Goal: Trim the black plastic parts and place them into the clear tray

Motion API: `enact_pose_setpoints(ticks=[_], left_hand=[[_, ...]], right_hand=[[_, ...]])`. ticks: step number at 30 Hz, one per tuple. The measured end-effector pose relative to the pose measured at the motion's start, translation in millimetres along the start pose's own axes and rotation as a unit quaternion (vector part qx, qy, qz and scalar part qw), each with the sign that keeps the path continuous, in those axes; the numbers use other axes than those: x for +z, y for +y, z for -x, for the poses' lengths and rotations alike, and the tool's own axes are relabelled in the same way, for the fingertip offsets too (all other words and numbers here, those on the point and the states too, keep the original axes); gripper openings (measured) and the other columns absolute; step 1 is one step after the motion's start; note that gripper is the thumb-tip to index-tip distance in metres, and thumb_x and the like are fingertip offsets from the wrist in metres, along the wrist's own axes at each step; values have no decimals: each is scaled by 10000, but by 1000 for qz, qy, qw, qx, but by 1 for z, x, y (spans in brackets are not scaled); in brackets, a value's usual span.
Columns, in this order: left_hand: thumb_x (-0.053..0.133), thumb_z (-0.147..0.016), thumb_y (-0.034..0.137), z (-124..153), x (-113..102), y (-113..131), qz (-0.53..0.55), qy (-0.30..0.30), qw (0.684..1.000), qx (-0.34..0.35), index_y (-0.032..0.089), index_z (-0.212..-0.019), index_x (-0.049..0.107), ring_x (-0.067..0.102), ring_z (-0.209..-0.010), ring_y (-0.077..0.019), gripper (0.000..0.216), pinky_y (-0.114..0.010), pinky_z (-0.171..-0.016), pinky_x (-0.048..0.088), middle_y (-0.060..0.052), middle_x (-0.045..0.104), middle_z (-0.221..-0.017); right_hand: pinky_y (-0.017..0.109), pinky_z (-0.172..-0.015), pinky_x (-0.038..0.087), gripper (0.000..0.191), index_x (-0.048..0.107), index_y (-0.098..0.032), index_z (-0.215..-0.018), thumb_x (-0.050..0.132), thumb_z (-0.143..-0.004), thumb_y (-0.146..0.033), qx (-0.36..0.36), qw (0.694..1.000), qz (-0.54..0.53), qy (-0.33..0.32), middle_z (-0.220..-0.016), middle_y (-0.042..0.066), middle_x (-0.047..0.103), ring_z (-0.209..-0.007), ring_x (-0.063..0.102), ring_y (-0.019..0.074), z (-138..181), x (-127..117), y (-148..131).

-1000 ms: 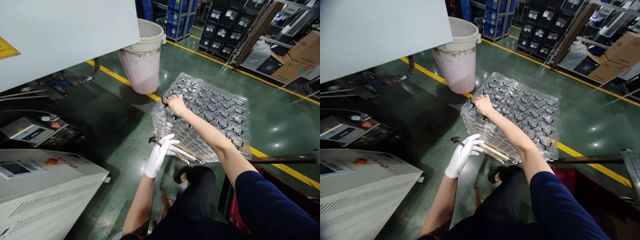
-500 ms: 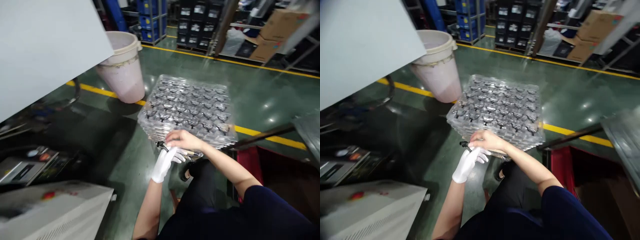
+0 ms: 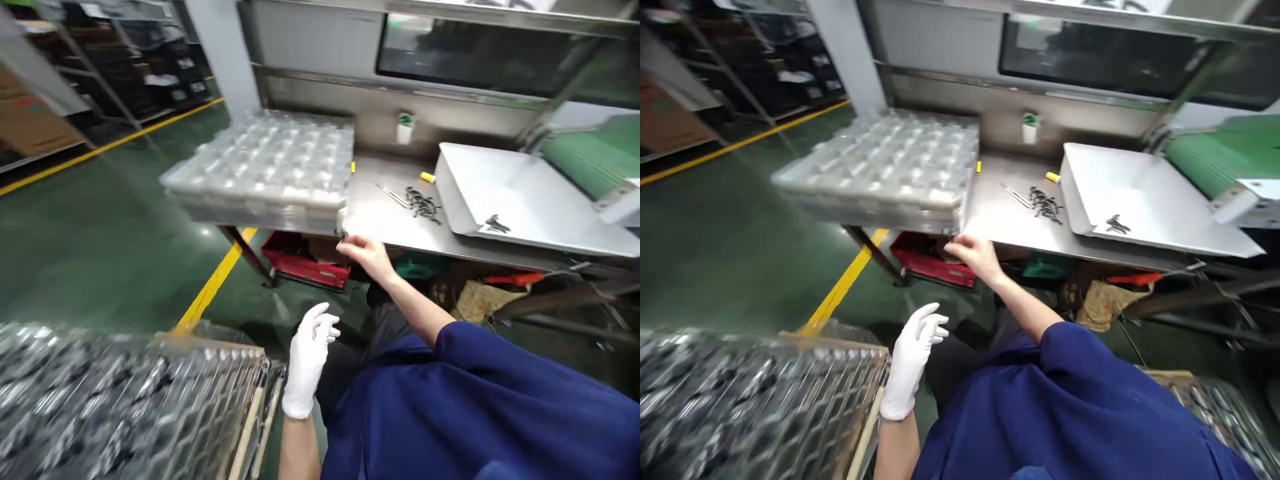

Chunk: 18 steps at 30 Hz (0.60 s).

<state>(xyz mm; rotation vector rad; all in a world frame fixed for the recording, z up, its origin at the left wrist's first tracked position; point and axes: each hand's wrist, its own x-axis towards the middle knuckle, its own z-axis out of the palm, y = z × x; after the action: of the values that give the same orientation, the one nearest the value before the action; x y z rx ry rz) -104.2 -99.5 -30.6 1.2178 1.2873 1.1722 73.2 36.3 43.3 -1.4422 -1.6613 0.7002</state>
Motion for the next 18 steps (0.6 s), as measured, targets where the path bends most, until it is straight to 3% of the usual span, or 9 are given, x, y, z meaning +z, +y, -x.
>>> enact_pose_setpoints(ticks=[2, 4, 7, 9, 11, 13, 15, 18], left_hand=[[617, -925, 526, -13, 17, -2, 17, -56, 998, -12, 100, -1281, 638, 734, -742, -181, 556, -281, -704, 597, -128, 785, -998], [618, -910, 581, -25, 33, -3, 3, -97, 995, -31, 109, -1249, 651, 729, -736, -195, 582, -308, -706, 592, -131, 780, -971], [615, -897, 624, -42, 53, 1, -23, -140, 989, -45, 126, -1234, 656, 718, -750, -203, 602, -337, -729, 581, -125, 773, -971], [619, -877, 647, -51, 64, 6, -32, -166, 984, -54, 132, -1219, 654, 714, -749, -207, 620, -350, -733, 582, -118, 770, -956], [620, -854, 668, -59, 72, 12, -37, -187, 980, -64, 132, -1205, 650, 713, -737, -215, 641, -361, -720, 586, -114, 768, -933], [609, -850, 674, -66, 79, 17, -48, -201, 976, -66, 133, -1202, 647, 715, -737, -219, 647, -369, -719, 590, -113, 769, -931], [594, -857, 670, -73, 85, 20, -65, -207, 974, -61, 132, -1203, 651, 713, -742, -219, 642, -374, -729, 594, -111, 770, -931], [581, -860, 665, -86, 94, 28, -94, -222, 969, -57, 141, -1196, 670, 715, -751, -229, 628, -383, -741, 600, -105, 775, -921]], right_hand=[[309, -860, 511, 211, 750, -119, -964, 648, -940, -302, 48, 987, 119, 102, -949, 96, 760, -920, 681, 183, -48, -44, 23], [329, -893, 486, 157, 764, -93, -902, 659, -921, -208, 91, 973, 182, 113, -948, 144, 761, -972, 688, 220, -94, -67, 40], [317, -872, 492, 122, 782, -113, -895, 666, -900, -149, 126, 957, 246, 82, -952, 162, 773, -983, 709, 251, -152, -67, 53], [311, -872, 499, 155, 783, -133, -969, 668, -936, -231, 115, 950, 285, 45, -1015, 165, 774, -1017, 711, 261, -175, -62, 56], [314, -885, 504, 288, 766, -144, -1040, 617, -996, -386, 91, 943, 321, 15, -1066, 166, 764, -1050, 702, 264, -180, -66, 60], [320, -903, 504, 374, 729, -134, -1127, 509, -1049, -426, 91, 935, 338, 50, -1120, 170, 742, -1065, 688, 260, -166, -84, 70], [331, -933, 495, 353, 665, -97, -1224, 395, -1070, -264, 126, 916, 355, 140, -1203, 195, 698, -1097, 661, 259, -140, -112, 87], [369, -986, 465, 425, 576, -13, -1298, 321, -958, -13, 202, 870, 382, 236, -1312, 267, 609, -1206, 592, 297, -105, -154, 115]])
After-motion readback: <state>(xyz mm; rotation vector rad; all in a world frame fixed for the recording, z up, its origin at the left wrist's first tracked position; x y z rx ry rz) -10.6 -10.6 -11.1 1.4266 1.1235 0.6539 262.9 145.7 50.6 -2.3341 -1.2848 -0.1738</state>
